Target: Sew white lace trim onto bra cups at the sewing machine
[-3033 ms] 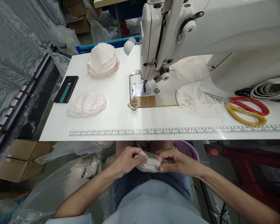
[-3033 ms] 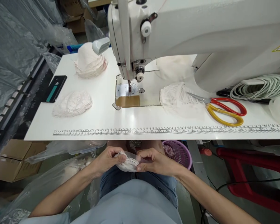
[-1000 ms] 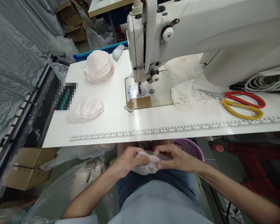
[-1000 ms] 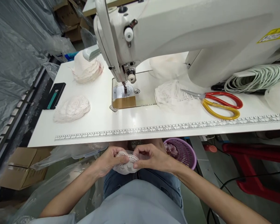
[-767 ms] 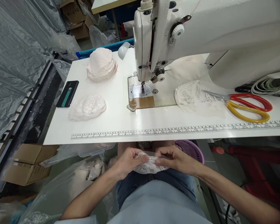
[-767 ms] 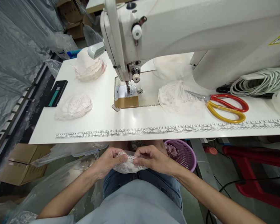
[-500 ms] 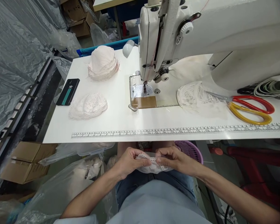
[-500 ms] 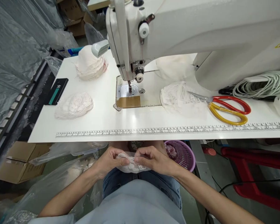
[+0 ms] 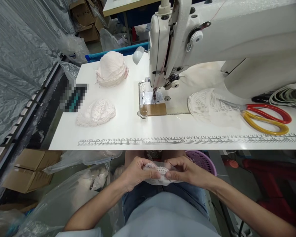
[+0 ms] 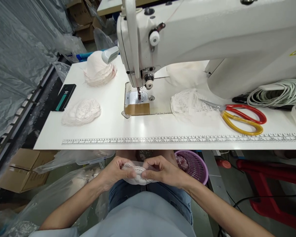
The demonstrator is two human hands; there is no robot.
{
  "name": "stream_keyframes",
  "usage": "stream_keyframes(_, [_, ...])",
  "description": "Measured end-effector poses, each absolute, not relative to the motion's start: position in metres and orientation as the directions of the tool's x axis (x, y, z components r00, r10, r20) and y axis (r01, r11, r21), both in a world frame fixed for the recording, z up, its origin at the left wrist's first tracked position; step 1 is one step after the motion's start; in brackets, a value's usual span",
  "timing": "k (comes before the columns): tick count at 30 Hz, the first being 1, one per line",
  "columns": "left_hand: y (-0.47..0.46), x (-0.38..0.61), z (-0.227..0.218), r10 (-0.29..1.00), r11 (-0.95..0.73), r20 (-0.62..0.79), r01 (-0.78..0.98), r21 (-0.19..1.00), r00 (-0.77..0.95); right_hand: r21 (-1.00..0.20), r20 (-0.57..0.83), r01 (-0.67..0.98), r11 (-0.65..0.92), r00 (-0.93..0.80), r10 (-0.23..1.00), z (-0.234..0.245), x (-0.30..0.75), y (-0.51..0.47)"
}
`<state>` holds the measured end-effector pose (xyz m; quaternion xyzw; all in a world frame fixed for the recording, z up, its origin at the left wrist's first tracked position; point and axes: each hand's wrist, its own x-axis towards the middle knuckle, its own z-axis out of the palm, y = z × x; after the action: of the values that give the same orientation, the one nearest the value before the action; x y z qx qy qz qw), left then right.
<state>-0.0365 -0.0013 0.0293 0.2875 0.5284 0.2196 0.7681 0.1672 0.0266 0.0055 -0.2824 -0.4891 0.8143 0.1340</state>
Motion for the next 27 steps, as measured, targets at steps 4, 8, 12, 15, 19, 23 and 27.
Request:
stream_keyframes(4, [0.002, -0.034, 0.040, 0.662, 0.714, -0.666, -0.017, 0.700, 0.344, -0.878, -0.322, 0.060, -0.475, -0.808, 0.494, 0.017, 0.172, 0.029])
stream_keyframes(8, [0.007, -0.033, 0.071, 0.669, 0.685, -0.606, -0.040, 0.727, 0.431, -0.945, -0.201, 0.067, -0.319, -0.889, 0.411, 0.047, 0.192, 0.036])
stream_keyframes(12, [0.022, -0.029, 0.096, 0.647, 0.660, -0.531, -0.054, 0.749, 0.548, -0.998, 0.012, 0.024, 0.064, -0.858, 0.513, 0.063, 0.200, 0.045])
stream_keyframes(15, [0.039, -0.025, 0.095, 0.655, 0.648, -0.522, -0.051, 0.760, 0.546, -0.893, 0.250, 0.166, 0.419, -0.591, 0.767, 0.049, 0.187, 0.051])
stream_keyframes(19, [0.054, -0.022, 0.083, 0.666, 0.660, -0.544, -0.064, 0.748, 0.510, -0.697, 0.585, 0.122, 0.707, -0.472, 0.659, 0.028, 0.174, 0.055])
stream_keyframes(23, [0.056, -0.023, 0.080, 0.655, 0.675, -0.548, -0.076, 0.734, 0.520, -0.660, 0.587, 0.159, 0.734, -0.499, 0.637, 0.026, 0.180, 0.055])
stream_keyframes(27, [0.061, -0.023, 0.087, 0.642, 0.664, -0.544, -0.036, 0.747, 0.541, -0.625, 0.561, 0.207, 0.753, -0.552, 0.617, 0.027, 0.185, 0.059])
